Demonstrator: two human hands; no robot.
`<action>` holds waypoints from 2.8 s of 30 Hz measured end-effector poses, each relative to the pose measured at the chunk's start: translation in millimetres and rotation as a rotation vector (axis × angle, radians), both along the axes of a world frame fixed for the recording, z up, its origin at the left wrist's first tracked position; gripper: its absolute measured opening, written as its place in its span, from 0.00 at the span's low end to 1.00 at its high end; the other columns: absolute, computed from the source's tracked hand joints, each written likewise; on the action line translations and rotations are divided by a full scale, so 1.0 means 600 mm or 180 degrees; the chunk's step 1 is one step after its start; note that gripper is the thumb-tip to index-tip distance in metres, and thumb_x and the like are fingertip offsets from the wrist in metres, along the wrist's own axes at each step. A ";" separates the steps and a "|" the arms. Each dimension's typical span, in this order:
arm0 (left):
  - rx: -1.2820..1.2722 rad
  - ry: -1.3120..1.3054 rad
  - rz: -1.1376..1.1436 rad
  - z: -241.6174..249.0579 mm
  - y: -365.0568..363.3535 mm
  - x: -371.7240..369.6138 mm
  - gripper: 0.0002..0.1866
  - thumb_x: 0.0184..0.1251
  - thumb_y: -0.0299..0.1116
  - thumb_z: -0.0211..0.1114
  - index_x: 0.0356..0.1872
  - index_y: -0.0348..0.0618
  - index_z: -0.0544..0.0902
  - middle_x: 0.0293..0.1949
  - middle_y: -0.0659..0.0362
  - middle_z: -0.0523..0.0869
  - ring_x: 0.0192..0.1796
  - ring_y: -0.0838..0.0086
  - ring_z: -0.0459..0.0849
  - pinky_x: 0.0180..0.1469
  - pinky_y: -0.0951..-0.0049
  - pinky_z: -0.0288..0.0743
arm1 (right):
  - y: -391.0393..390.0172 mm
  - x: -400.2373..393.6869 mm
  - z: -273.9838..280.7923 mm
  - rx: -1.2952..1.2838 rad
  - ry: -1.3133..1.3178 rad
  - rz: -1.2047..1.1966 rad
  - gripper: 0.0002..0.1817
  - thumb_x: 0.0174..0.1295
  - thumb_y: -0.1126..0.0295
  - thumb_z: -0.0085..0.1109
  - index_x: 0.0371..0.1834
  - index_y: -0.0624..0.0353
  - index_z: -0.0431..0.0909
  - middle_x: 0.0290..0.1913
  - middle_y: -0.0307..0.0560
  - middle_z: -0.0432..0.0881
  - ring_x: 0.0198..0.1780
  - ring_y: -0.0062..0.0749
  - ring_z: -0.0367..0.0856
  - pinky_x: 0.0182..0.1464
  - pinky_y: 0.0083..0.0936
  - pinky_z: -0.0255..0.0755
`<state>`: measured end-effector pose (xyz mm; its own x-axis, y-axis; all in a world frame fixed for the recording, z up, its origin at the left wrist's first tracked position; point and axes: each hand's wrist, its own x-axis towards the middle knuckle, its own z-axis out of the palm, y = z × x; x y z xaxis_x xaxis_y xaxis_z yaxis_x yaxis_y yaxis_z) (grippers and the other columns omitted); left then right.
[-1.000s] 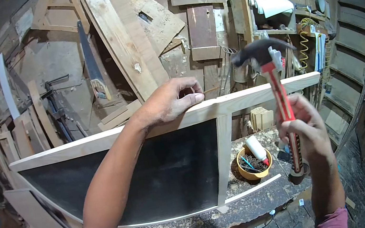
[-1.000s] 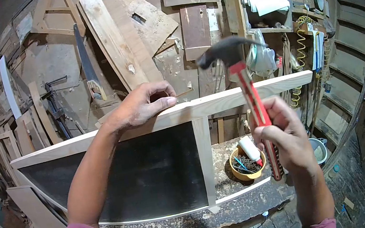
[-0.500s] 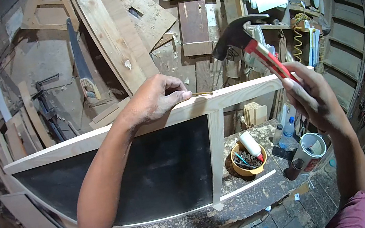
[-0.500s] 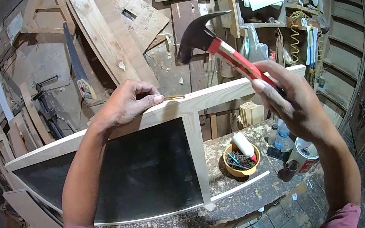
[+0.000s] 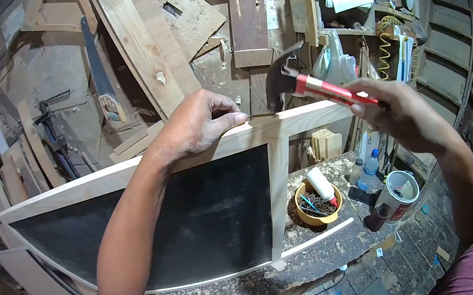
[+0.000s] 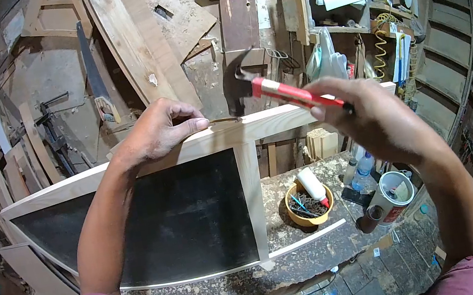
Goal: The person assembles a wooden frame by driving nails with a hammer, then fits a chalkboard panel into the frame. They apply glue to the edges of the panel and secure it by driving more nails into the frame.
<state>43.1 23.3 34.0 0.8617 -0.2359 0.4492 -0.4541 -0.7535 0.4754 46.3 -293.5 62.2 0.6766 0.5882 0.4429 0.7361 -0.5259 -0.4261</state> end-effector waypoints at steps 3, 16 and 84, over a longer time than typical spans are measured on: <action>0.0019 -0.0115 -0.0133 -0.001 0.003 0.002 0.13 0.62 0.35 0.66 0.36 0.32 0.85 0.28 0.52 0.86 0.30 0.75 0.79 0.39 0.71 0.73 | -0.001 -0.014 0.031 0.0529 0.0075 -0.0380 0.15 0.69 0.67 0.51 0.56 0.59 0.74 0.25 0.34 0.70 0.24 0.15 0.65 0.24 0.15 0.60; 0.0033 -0.0134 0.0045 0.001 0.000 0.002 0.14 0.62 0.37 0.67 0.36 0.32 0.85 0.26 0.55 0.84 0.30 0.78 0.76 0.38 0.73 0.73 | -0.082 0.064 0.016 0.1095 -0.0522 0.0460 0.12 0.66 0.66 0.54 0.49 0.58 0.77 0.30 0.37 0.76 0.30 0.17 0.73 0.29 0.12 0.66; 0.0118 -0.0214 -0.0100 0.004 -0.034 -0.015 0.12 0.65 0.35 0.62 0.31 0.34 0.82 0.23 0.47 0.81 0.26 0.70 0.77 0.34 0.67 0.71 | -0.036 -0.049 0.012 0.1410 0.0386 -0.0204 0.14 0.70 0.58 0.51 0.37 0.59 0.72 0.20 0.28 0.64 0.20 0.09 0.59 0.20 0.12 0.51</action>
<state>34.0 2.9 36.1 0.8218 -0.2799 0.4962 -0.5078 -0.7548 0.4151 17.1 -315.0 69.3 0.7680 0.3153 0.5575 0.6389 -0.3166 -0.7011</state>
